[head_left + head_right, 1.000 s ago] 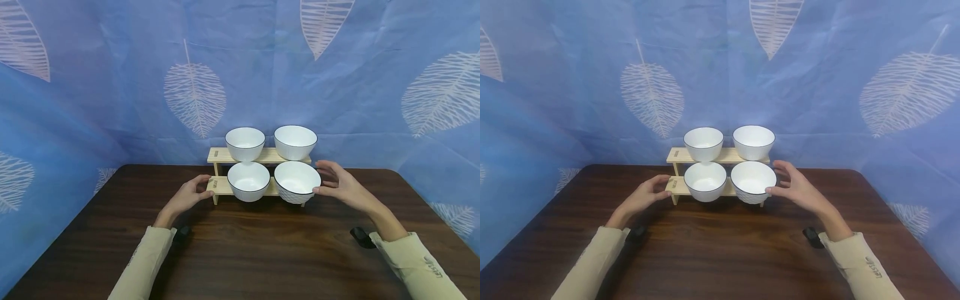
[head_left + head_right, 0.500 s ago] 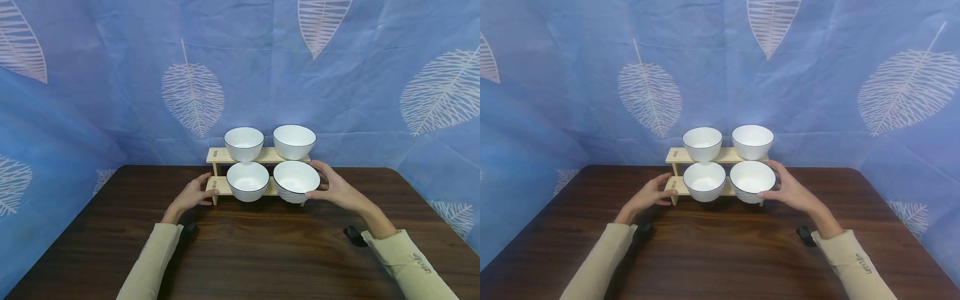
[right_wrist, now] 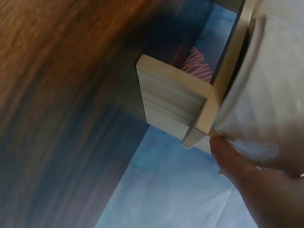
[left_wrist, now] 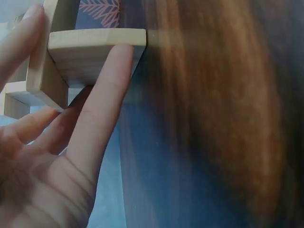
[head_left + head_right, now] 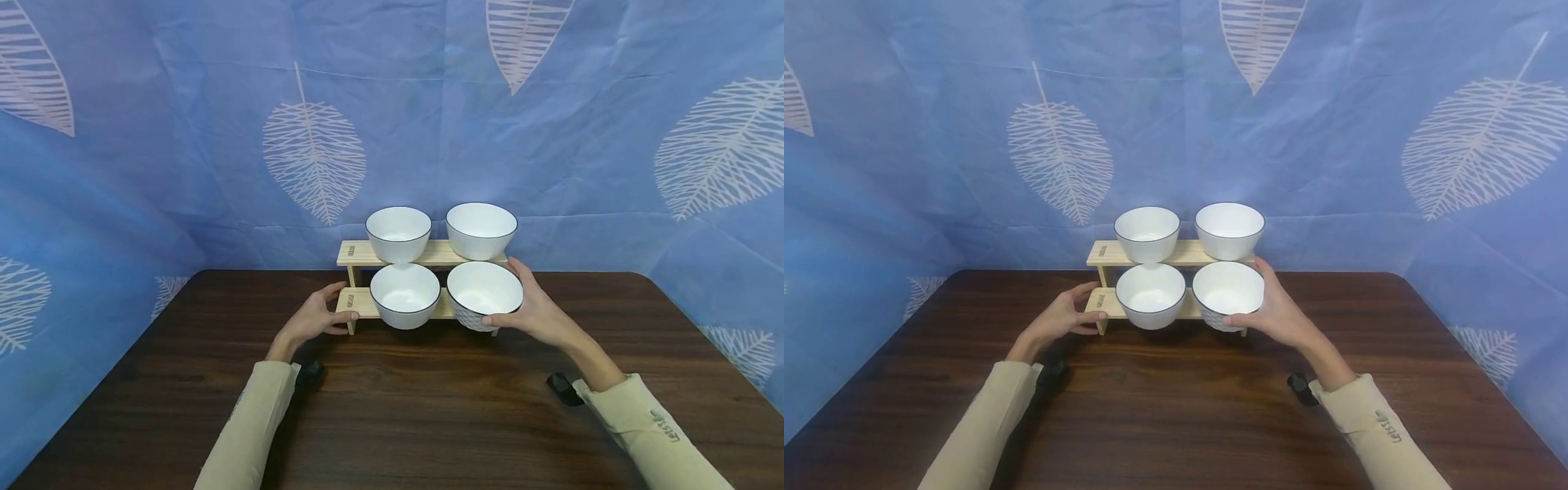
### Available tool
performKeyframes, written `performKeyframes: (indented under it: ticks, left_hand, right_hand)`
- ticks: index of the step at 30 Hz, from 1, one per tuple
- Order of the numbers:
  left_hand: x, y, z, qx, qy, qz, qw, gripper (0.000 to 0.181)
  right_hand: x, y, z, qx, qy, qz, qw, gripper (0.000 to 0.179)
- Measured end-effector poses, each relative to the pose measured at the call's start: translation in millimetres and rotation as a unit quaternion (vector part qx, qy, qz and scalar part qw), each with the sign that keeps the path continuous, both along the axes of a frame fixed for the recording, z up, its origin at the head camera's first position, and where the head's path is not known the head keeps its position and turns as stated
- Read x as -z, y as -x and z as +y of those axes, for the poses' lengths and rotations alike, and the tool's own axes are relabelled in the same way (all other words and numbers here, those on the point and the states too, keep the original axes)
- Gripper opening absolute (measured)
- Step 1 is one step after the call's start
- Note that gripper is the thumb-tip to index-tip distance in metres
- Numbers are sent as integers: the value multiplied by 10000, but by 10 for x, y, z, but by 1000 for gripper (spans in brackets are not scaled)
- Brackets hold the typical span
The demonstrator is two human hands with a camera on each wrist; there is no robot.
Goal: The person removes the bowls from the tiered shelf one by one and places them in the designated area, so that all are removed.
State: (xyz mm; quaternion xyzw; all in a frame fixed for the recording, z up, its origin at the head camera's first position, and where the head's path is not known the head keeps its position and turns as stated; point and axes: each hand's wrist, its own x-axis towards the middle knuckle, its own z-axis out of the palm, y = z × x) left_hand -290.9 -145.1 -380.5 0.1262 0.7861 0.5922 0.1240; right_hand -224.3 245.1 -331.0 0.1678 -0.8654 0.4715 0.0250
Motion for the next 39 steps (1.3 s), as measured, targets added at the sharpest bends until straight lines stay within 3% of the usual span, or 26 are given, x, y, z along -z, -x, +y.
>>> performKeyframes:
  ticks: [7,15,20,27,39]
  left_hand:
    - [28,-3,-35,-12,-172,-323,9993,82]
    - [33,2,-33,-128,-14,-241,9996,79]
    - [29,5,-8,-41,-58,-234,9997,79]
    - [21,12,17,-32,-28,-356,9994,77]
    - [29,17,9,-113,-92,-400,9991,79]
  right_hand:
    - [26,7,-35,126,37,-61,9999,124]
    - [45,-6,-63,218,48,43,9997,115]
    - [57,-12,-67,333,-12,187,9993,107]
    - [37,-82,-47,581,-326,80,9977,111]
    - [18,-186,-17,419,-260,140,9987,109]
